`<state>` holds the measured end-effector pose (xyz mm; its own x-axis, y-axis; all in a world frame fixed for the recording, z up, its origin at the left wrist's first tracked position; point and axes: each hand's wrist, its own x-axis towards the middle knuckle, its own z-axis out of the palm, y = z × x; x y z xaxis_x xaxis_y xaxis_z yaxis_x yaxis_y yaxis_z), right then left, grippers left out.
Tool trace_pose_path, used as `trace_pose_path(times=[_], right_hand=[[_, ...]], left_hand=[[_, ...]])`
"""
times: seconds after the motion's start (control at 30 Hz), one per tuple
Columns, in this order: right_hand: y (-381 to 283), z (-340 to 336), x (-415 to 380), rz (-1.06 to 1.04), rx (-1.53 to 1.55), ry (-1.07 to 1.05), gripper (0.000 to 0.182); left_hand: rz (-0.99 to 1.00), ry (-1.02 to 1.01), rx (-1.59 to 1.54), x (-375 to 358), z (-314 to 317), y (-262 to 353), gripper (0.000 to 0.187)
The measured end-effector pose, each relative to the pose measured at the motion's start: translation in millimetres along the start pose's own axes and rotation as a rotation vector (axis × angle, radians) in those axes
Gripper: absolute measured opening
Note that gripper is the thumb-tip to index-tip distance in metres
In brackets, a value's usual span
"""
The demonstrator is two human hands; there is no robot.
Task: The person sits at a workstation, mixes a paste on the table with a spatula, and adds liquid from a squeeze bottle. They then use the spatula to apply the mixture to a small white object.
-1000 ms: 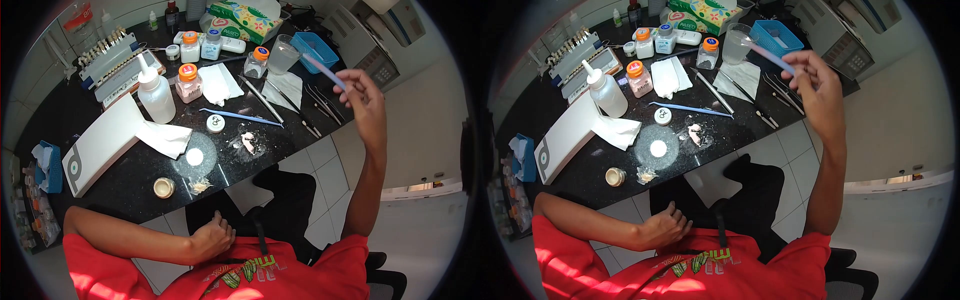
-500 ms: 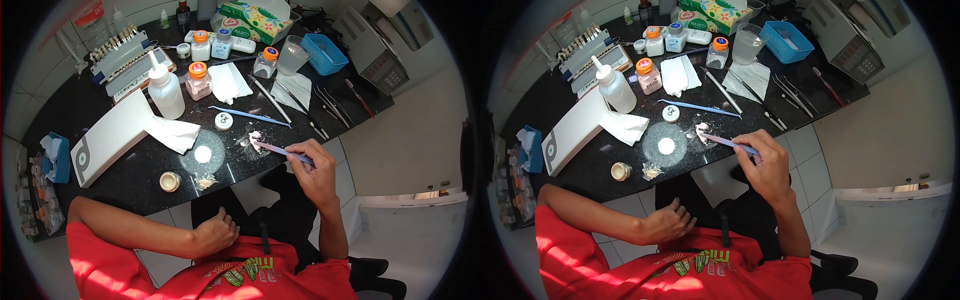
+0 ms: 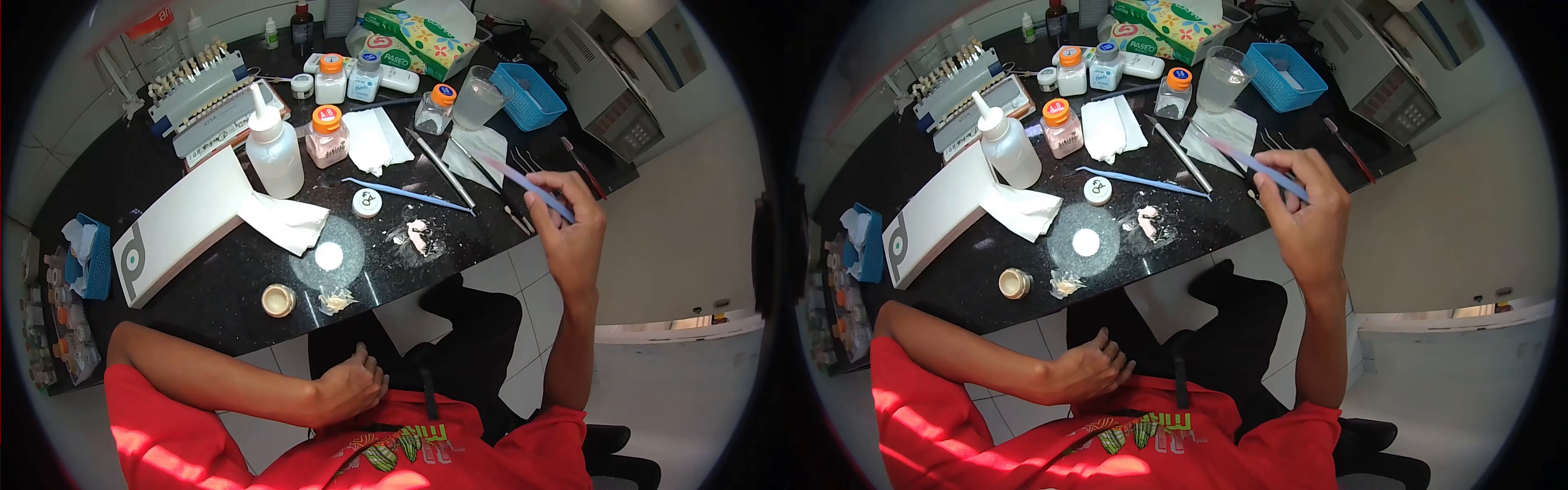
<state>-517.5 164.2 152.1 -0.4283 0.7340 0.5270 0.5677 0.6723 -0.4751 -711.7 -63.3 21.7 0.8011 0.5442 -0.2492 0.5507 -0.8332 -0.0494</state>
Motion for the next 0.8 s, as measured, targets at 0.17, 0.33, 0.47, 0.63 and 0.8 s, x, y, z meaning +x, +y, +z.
trace_pose_path(times=[0.17,0.33,0.47,0.63,0.8], right_hand=[[13,-26,97,-0.126,-0.346,-0.01,0.014],[24,-7,162,-0.366,-0.679,-0.279,0.014],[36,13,173,-0.517,-0.809,-0.39,0.012],[14,-21,141,-0.497,-0.694,-0.056,0.013],[-12,-24,51,-0.186,-0.202,0.0,0.014]], left_hand=[[0.02,-0.011,-0.009,0,2,0,0.045],[0.023,-0.018,-0.019,0,4,3,0.045],[0.015,-0.037,-0.008,1,4,5,0.045],[0.001,-0.059,-0.025,1,4,7,0.044],[0.005,-0.088,-0.047,3,1,4,0.043]])
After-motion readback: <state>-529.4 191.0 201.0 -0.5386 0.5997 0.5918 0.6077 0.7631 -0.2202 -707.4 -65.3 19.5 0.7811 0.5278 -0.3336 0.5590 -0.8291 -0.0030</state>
